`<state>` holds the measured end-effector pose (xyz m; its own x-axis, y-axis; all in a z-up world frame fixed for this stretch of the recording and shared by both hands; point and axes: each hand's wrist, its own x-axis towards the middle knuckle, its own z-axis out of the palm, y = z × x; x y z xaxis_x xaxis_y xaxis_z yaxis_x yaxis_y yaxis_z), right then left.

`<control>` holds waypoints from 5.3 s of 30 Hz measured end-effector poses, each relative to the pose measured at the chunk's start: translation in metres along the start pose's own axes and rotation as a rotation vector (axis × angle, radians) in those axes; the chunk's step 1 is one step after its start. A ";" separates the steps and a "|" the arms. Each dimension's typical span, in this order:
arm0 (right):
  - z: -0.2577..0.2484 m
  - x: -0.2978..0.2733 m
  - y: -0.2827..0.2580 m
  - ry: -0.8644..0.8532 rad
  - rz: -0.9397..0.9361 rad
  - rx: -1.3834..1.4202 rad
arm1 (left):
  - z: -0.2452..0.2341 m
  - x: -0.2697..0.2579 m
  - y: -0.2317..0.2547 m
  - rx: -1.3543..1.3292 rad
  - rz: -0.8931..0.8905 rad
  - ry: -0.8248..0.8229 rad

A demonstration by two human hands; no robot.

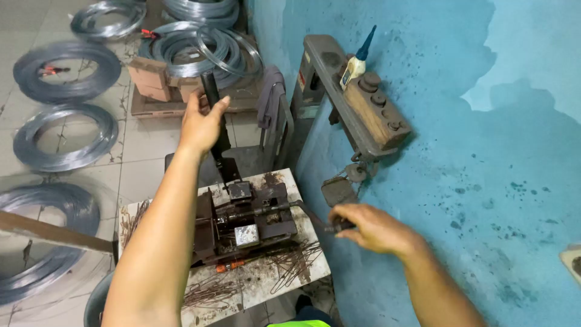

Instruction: Feeding metal wires into a manual machine and operating a lever to process them

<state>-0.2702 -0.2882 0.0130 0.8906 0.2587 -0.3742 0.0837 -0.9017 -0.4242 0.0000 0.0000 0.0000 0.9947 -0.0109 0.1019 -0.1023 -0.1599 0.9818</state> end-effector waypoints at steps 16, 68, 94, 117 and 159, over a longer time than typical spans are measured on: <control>0.120 0.265 0.147 0.141 0.151 -0.161 | 0.001 -0.262 -0.107 0.393 0.885 -0.451; -0.090 0.132 0.032 0.015 0.063 -0.303 | 0.008 -0.283 -0.113 0.149 0.820 -0.382; 0.060 0.269 0.114 -0.040 0.231 -0.305 | 0.010 -0.283 -0.109 0.205 0.849 -0.363; 0.057 0.011 0.029 -0.135 0.288 0.040 | 0.006 -0.077 0.019 0.078 0.471 0.293; 0.106 0.031 0.053 -0.058 0.368 0.093 | -0.029 -0.176 -0.087 1.251 0.278 -0.450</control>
<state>-0.2859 -0.2907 -0.1084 0.8267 -0.0547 -0.5599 -0.2799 -0.9033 -0.3250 -0.1667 0.0442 -0.0991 0.8827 -0.4693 -0.0263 -0.4639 -0.8789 0.1113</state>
